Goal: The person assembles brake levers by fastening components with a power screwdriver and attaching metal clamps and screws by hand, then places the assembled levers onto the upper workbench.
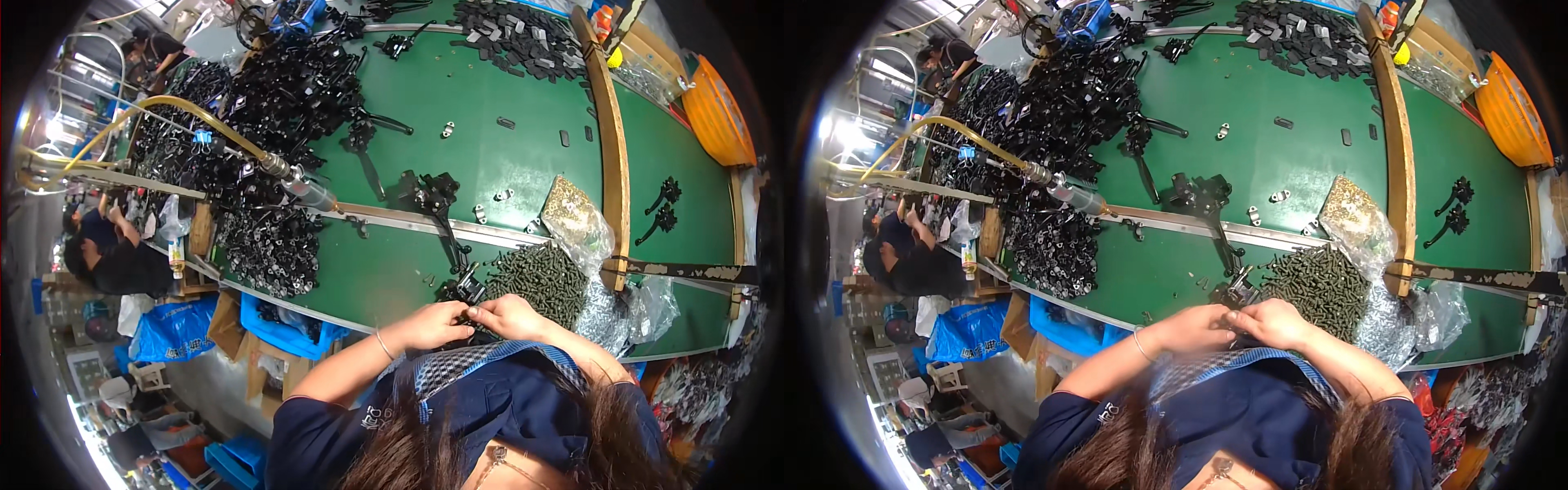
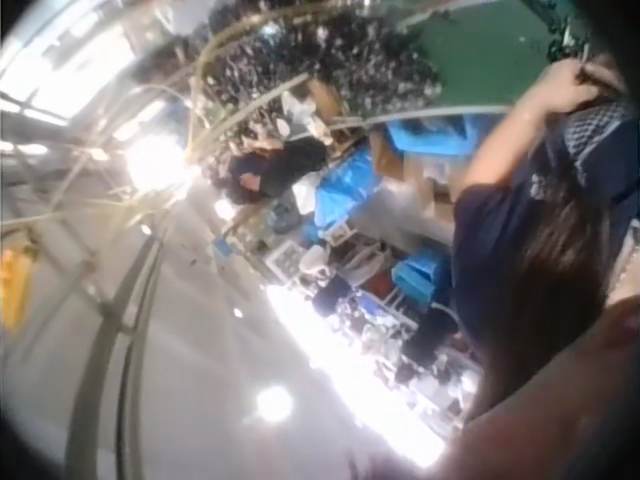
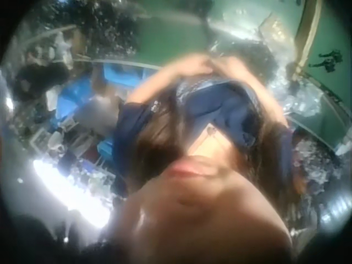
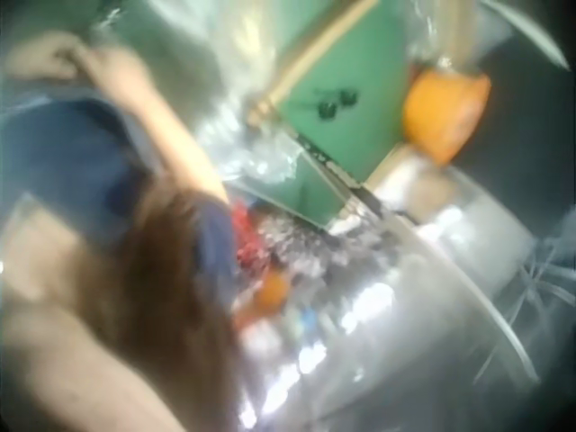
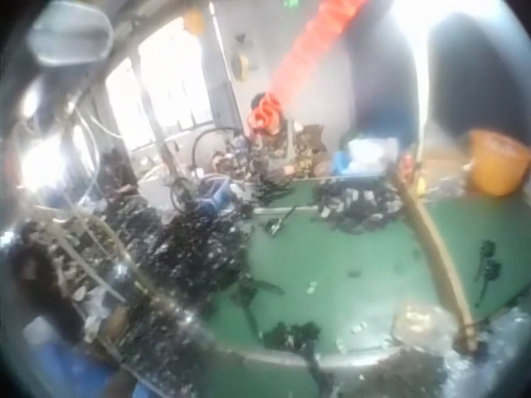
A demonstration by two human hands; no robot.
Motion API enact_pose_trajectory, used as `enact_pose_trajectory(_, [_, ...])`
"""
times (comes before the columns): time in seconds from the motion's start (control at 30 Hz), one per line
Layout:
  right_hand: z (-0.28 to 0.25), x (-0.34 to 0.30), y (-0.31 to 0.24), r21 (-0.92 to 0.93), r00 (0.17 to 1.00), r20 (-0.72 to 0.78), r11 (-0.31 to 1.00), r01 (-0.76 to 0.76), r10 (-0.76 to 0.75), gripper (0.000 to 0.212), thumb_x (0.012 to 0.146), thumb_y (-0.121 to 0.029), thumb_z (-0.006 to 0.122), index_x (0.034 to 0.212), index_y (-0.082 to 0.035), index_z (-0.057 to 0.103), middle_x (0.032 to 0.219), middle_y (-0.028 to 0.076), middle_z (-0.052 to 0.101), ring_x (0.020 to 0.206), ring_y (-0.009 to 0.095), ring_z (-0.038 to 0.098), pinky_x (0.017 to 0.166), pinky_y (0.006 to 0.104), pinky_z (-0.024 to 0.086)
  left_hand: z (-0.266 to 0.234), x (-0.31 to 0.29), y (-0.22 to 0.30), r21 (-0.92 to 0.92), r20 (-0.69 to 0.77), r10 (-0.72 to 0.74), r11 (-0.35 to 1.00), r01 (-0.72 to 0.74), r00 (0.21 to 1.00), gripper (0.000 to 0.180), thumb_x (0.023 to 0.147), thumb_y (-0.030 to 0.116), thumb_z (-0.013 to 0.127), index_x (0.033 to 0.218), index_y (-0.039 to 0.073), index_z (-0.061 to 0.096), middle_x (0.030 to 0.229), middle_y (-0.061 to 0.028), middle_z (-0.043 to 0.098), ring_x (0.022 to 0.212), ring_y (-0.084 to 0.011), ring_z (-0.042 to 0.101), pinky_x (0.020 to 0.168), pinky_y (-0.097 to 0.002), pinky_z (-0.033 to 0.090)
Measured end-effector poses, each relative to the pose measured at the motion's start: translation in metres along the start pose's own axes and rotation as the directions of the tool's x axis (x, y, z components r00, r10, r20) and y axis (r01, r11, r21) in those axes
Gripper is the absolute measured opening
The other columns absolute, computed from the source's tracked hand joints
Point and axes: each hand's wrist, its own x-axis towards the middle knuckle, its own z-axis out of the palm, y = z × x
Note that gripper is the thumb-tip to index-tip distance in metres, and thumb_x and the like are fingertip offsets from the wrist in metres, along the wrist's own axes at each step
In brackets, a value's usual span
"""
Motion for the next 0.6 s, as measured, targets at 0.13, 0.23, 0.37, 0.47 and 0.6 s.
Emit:
enact_pose_trajectory(0.13, [0.001,-0.004,0.012,0.225,0.997,-0.019,0.971,0.077,-0.074,0.037,0.090,-0.039,0.049,0.089,-0.004,0.060,0.078,0.016,0.063,0.075,0.034,0.061,0.066,0.0380,0.047,-0.005,0.005,0.004,0.076,-0.009,0.048,0.996,-0.047,0.999,0.033,0.079,0.032,0.061,0.094,0.003,0.056,0.084,-0.0138,0.060,0.078,-0.0252,0.059,0.068,-0.0344,0.046])
enact_pose_trajectory(0.23, [0.012,-0.002,0.033,-0.045,0.970,-0.105,0.976,0.214,-0.218,0.032,0.089,-0.038,0.049,0.090,-0.006,0.053,0.077,0.016,0.062,0.075,0.035,0.061,0.065,0.0419,0.047,-0.006,0.011,0.002,0.031,0.040,0.016,0.999,-0.017,0.999,0.034,0.080,0.033,0.060,0.094,0.003,0.056,0.082,-0.0135,0.060,0.077,-0.0256,0.059,0.067,-0.0353,0.046])
enact_pose_trajectory(0.37, [0.013,-0.002,0.038,-0.048,0.937,-0.216,0.961,0.271,-0.275,0.033,0.088,-0.038,0.051,0.100,-0.008,0.048,0.076,0.016,0.061,0.074,0.035,0.061,0.066,0.0420,0.048,-0.013,0.010,0.010,0.057,0.070,-0.020,0.998,0.016,0.997,0.036,0.081,0.036,0.059,0.097,0.004,0.057,0.082,-0.0127,0.060,0.077,-0.0252,0.059,0.069,-0.0355,0.045])
enact_pose_trajectory(0.47, [0.012,-0.001,0.042,0.155,0.962,-0.160,0.957,0.247,-0.222,0.027,0.089,-0.033,0.049,0.097,-0.007,0.049,0.074,0.015,0.061,0.073,0.033,0.061,0.065,0.0399,0.048,-0.013,0.012,0.014,-0.034,0.034,-0.067,0.997,0.068,0.997,0.037,0.084,0.039,0.056,0.101,0.006,0.056,0.081,-0.0115,0.061,0.075,-0.0240,0.059,0.068,-0.0354,0.045])
enact_pose_trajectory(0.6, [0.008,-0.005,0.047,0.000,0.952,-0.119,0.959,0.283,-0.281,0.026,0.088,-0.032,0.050,0.096,-0.007,0.049,0.072,0.015,0.060,0.074,0.032,0.062,0.065,0.0395,0.047,-0.006,0.018,0.010,-0.015,0.051,-0.012,1.000,0.013,0.999,0.039,0.086,0.042,0.054,0.105,0.007,0.055,0.083,-0.0116,0.062,0.076,-0.0235,0.059,0.069,-0.0347,0.045])
